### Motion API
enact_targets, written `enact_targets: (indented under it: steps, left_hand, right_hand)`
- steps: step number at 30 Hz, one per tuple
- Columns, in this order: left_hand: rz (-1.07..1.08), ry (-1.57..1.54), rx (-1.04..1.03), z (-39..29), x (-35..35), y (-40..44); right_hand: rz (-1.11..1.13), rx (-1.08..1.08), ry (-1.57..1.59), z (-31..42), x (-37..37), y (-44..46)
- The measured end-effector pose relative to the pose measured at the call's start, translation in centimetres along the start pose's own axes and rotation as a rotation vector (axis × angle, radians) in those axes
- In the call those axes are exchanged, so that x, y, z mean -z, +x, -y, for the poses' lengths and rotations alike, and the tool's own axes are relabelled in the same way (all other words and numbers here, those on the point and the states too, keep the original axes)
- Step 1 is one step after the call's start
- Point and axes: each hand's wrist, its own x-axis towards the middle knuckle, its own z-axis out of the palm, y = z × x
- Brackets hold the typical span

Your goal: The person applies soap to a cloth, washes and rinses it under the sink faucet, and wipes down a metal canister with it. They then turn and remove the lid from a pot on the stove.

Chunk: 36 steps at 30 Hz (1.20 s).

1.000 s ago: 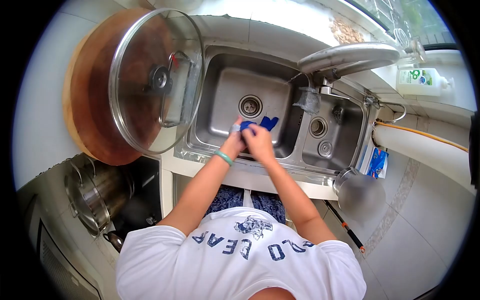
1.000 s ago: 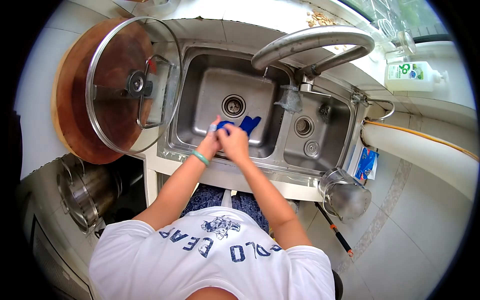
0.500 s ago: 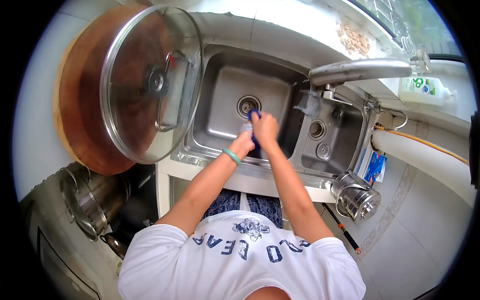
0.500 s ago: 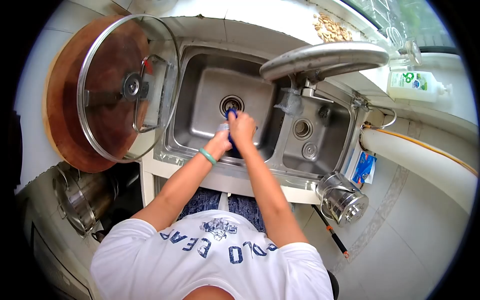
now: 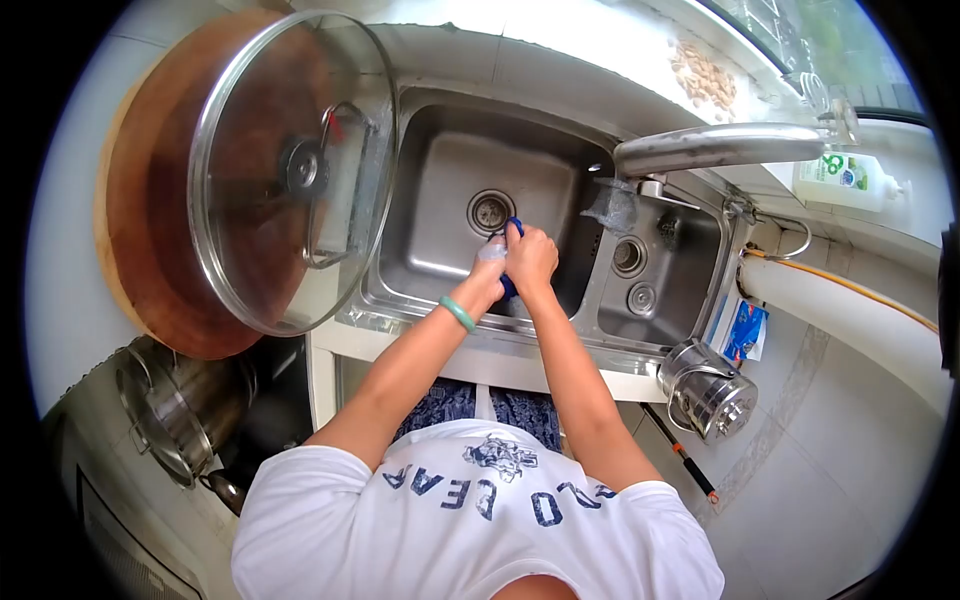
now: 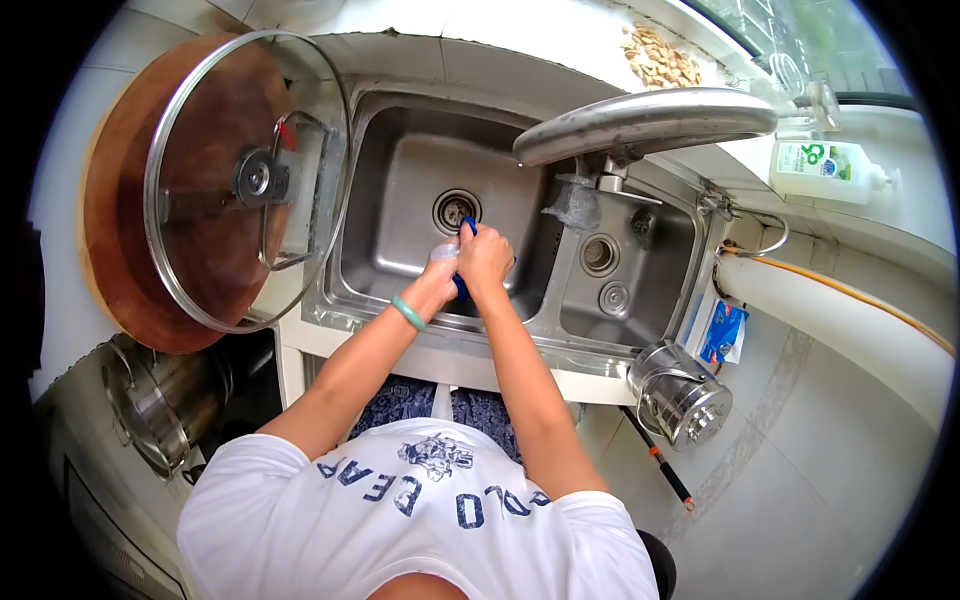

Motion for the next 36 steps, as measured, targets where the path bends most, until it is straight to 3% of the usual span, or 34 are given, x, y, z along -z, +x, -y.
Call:
enact_targets:
  steps: [1, 3, 4, 5, 7, 8, 9, 11, 12, 13, 15, 17, 20, 21, 22, 23, 25, 26, 27, 29, 31, 33, 35, 36]
  left_hand:
    - [0.018, 0.060, -0.002, -0.6, -0.9, -1.1]
    - [0.244, -0.179, 0.127, -1.4, 3.3, 2.1]
    - [0.628, -0.093, 0.209, -2.5, 5.4, 2.7]
    - [0.621, -0.097, 0.210, -1.8, 4.9, 2.7]
    - [0.131, 0.016, 0.016, 0.1, 2.9, 2.4]
    - [0.245, -0.053, 0.026, -0.3, 2.4, 1.5]
    - [0.336, -0.092, 0.180, -0.9, 2.8, 2.0]
    - [0.256, -0.114, 0.326, -2.3, 2.3, -0.4]
    - [0.471, -0.297, 0.356, -2.7, 4.0, 0.1]
    - [0.466, -0.297, 0.352, -2.7, 5.3, 0.6]
    - [0.262, -0.278, 0.292, -4.2, 3.4, -2.5]
    - [0.301, -0.315, 0.263, -4.5, 3.8, -3.8]
    - [0.362, -0.263, 0.173, -4.4, 2.4, -4.9]
    - [0.254, -0.237, 0.143, -3.9, 1.9, -4.2]
    - [0.148, -0.210, 0.112, -3.3, 1.5, -3.4]
    - [0.204, -0.212, 0.077, -2.3, 2.3, -1.9]
    - [-0.064, 0.011, 0.017, -0.8, 3.7, 0.4]
    - [0.709, -0.296, 0.220, -0.3, 4.4, 1.4]
    - [0.335, -0.157, 0.186, -0.1, 3.1, -0.8]
    - [0.014, 0.152, -0.047, 1.6, -1.6, -3.2]
    - [-0.039, 0.208, -0.117, 0.9, -2.6, -3.8]
    - [0.611, -0.169, 0.240, -1.4, 1.0, -2.1]
    - [-0.053, -0.002, 0.093, 0.8, 0.1, -1.4]
    - [-0.036, 0.072, 0.026, 1.4, -1.0, -2.6]
  right_hand:
    - [-0.017, 0.027, 0.031, -0.1, -0.1, 0.0]
    - [-0.036, 0.090, -0.047, 0.8, -0.2, -2.9]
    - [-0.047, 0.147, -0.007, 1.2, -0.3, -4.2]
    - [-0.006, 0.067, -0.041, 1.3, 0.1, -3.8]
    - [-0.007, 0.027, -0.023, -0.8, -1.1, -1.2]
    - [0.015, -0.043, 0.088, -1.6, -0.9, -0.1]
    - [0.048, -0.025, 0.200, -3.6, -1.4, 1.3]
    - [0.276, -0.403, 0.849, -8.1, -3.5, 3.4]
    - [0.331, -0.526, 1.163, -6.8, -0.8, 2.8]
    - [0.413, -0.664, 1.321, -8.6, -0.9, 3.5]
    - [0.473, -0.783, 1.487, -7.9, 2.6, 2.9]
    - [0.524, -0.761, 1.540, -8.0, 3.9, 2.5]
    - [0.456, -0.452, 1.390, -5.8, 5.7, 0.8]
    - [0.390, -0.304, 1.270, -5.4, 4.9, 0.1]
    - [0.290, -0.071, 0.987, -4.9, 4.0, -0.9]
    - [0.188, 0.149, 0.697, -3.8, 3.4, -2.3]
    - [0.168, 0.288, 0.172, 0.4, 4.7, -5.5]
    - [0.056, 0.383, 0.024, 0.7, 3.5, -5.6]
    - [-0.044, 0.333, -0.050, 0.1, 2.3, -4.5]
    - [-0.092, 0.108, -0.020, -1.4, 1.5, -0.3]
    - [-0.075, 0.136, 0.067, -0.7, 1.8, -1.0]
    - [-0.091, 0.251, -0.017, 0.6, 2.1, -4.7]
    - [-0.142, 0.174, -0.172, -0.4, 1.4, -3.7]
    - [-0.123, 0.116, -0.115, -1.3, 1.0, -2.0]
